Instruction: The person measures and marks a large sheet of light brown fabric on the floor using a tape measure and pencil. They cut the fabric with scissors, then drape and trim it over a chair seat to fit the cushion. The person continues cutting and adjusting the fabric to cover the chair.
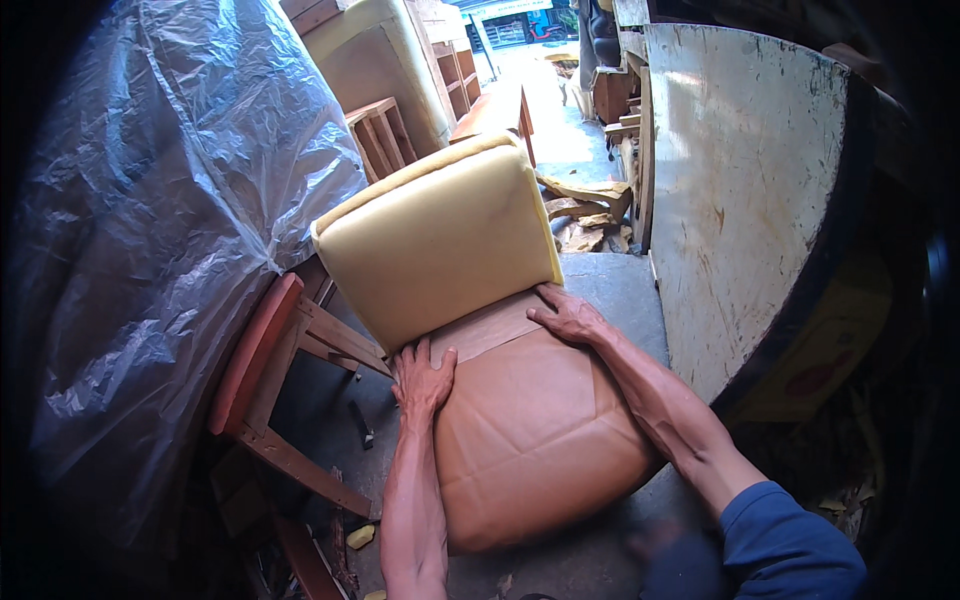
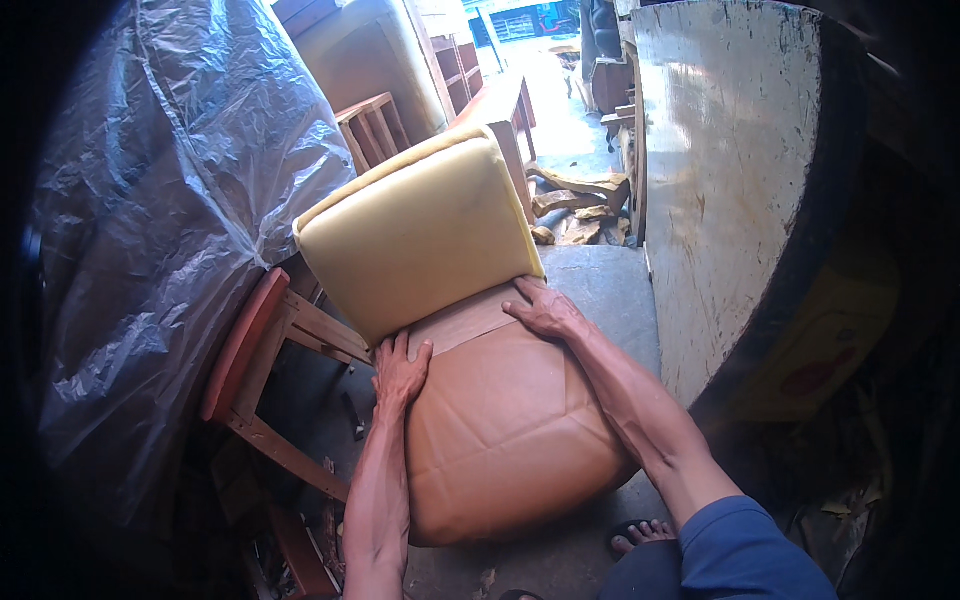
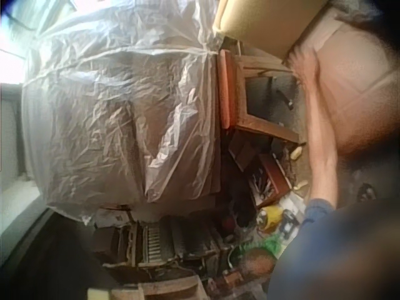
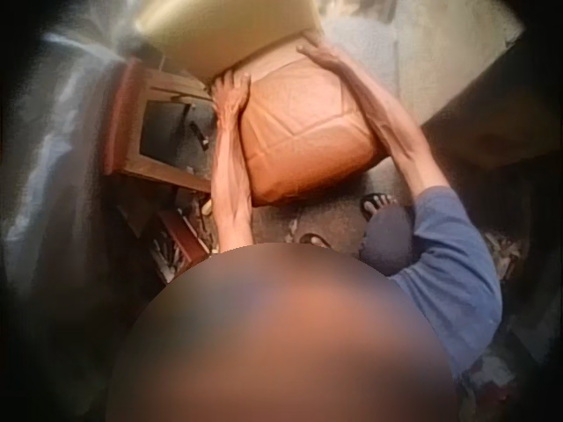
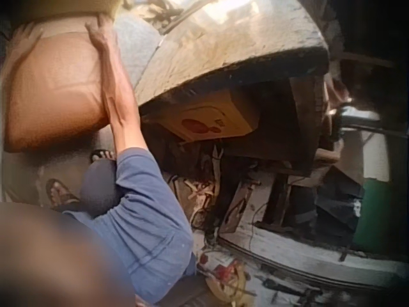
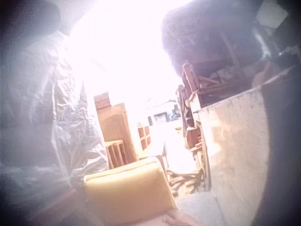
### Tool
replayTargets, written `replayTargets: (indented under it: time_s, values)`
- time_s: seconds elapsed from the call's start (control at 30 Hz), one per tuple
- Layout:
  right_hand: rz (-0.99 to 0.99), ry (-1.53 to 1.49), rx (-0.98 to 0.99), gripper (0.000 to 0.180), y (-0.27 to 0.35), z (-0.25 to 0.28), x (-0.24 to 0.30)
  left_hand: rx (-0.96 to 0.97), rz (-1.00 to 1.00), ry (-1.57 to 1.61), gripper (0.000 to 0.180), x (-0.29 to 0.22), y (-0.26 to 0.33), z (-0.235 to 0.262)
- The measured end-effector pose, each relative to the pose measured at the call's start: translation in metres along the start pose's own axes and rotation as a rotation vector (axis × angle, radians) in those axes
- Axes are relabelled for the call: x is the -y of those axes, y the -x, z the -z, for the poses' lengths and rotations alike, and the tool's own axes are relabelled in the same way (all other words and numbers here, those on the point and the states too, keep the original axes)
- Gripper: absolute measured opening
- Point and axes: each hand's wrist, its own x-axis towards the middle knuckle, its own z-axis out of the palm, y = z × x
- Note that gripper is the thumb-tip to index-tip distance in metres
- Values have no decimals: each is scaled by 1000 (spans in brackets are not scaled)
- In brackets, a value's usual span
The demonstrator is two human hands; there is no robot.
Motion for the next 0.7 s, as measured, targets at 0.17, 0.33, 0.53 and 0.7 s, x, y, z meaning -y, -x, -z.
replayTargets:
  time_s: [0.17, 0.33, 0.53, 0.7]
  values:
    - [-138, -4, -8, 104, 27, 2, 0, -7, -56, -58, 75, 5, 1, -1]
    - [-185, -147, 38, 103, 96, 9, 17, 92, -219, -61, 72, 25, 6, 16]
    - [-342, -438, -157, 80, 150, -7, 11, 169, -406, -48, 68, 46, -1, 31]
    - [-448, -397, -262, 54, 103, -13, -2, 80, -320, -173, 58, 26, 11, 27]
